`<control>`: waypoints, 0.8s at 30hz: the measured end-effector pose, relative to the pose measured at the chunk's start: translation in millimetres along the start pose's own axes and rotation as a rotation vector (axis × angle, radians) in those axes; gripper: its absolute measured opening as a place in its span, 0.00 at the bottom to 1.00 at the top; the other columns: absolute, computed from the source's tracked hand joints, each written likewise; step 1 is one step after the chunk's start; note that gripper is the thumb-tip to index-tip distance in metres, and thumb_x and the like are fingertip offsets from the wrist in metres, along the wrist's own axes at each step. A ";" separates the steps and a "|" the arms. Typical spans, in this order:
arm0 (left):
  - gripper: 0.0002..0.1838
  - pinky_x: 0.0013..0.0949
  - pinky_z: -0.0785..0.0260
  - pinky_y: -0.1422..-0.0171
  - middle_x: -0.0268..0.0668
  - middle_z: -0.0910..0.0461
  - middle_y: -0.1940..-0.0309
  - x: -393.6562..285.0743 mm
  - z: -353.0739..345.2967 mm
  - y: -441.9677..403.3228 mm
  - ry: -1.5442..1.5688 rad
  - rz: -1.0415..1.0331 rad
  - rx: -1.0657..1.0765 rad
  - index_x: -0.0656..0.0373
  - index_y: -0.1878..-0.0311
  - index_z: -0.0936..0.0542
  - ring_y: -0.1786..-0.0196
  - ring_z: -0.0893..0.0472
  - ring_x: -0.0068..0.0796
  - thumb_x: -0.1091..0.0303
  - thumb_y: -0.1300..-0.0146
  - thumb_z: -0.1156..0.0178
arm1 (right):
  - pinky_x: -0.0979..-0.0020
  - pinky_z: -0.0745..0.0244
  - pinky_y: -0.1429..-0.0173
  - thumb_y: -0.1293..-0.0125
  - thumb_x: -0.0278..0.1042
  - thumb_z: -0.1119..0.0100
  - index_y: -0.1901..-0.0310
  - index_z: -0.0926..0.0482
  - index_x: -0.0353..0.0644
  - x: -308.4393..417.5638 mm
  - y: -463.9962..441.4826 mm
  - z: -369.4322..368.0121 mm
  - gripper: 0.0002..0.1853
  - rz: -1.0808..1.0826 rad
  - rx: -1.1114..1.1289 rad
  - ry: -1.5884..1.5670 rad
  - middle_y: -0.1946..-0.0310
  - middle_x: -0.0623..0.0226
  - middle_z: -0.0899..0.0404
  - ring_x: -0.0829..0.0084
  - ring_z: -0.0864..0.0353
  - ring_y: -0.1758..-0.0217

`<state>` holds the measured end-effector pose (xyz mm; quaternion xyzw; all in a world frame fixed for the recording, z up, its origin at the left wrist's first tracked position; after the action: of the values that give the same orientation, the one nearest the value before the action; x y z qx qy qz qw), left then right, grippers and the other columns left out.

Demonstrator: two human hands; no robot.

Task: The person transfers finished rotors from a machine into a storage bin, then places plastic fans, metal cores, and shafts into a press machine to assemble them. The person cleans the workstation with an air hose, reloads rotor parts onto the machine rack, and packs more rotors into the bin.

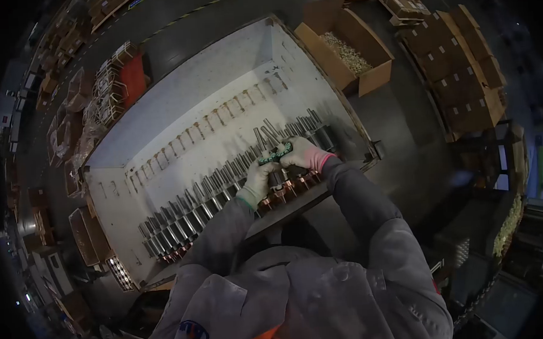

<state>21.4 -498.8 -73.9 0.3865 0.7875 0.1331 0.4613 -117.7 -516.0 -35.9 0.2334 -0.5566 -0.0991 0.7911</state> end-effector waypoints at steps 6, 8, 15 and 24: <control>0.20 0.36 0.23 0.70 0.39 0.18 0.66 32.9 -31.0 -50.3 -0.285 0.086 -0.183 0.66 0.50 0.24 0.70 0.18 0.31 0.71 0.44 0.30 | 0.68 0.22 0.49 0.55 0.37 0.26 0.47 0.22 0.26 -62.1 6.4 78.6 0.33 -0.232 -0.090 0.200 0.61 0.53 0.15 0.62 0.15 0.58; 0.25 0.37 0.22 0.61 0.44 0.18 0.61 29.8 -25.4 -46.9 -0.410 0.079 -0.273 0.70 0.47 0.26 0.63 0.17 0.35 0.68 0.43 0.29 | 0.62 0.22 0.46 0.52 0.41 0.26 0.53 0.19 0.27 -68.6 13.7 108.8 0.29 -0.318 -0.248 0.315 0.60 0.47 0.15 0.55 0.14 0.54; 0.49 0.41 0.33 0.30 0.61 0.34 0.32 48.8 -3.9 -34.1 -0.604 0.122 -0.422 0.76 0.27 0.47 0.31 0.28 0.47 0.56 0.38 0.30 | 0.58 0.21 0.45 0.42 0.41 0.31 0.53 0.18 0.28 -73.2 18.3 120.1 0.23 -0.467 -0.264 0.426 0.59 0.45 0.15 0.48 0.15 0.53; 0.39 0.42 0.34 0.30 0.49 0.42 0.24 46.3 5.3 -38.8 -1.499 0.447 -0.058 0.59 0.20 0.50 0.31 0.28 0.46 0.63 0.27 0.42 | 0.70 0.21 0.51 0.33 0.32 0.38 0.51 0.17 0.33 -32.1 185.9 102.0 0.14 -0.072 -0.761 0.147 0.62 0.56 0.14 0.68 0.14 0.58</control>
<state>-5.9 -491.5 -127.6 0.5103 0.1658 -0.0530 0.8422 -242.9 -367.0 54.2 -0.0512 -0.4133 -0.3092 0.8550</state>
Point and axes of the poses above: each hand's wrist, its own y-axis away from the middle knuckle, its own z-axis out of the back of the hand, x = y × z, the point moved 9 cm from there along -y, towards the middle knuckle
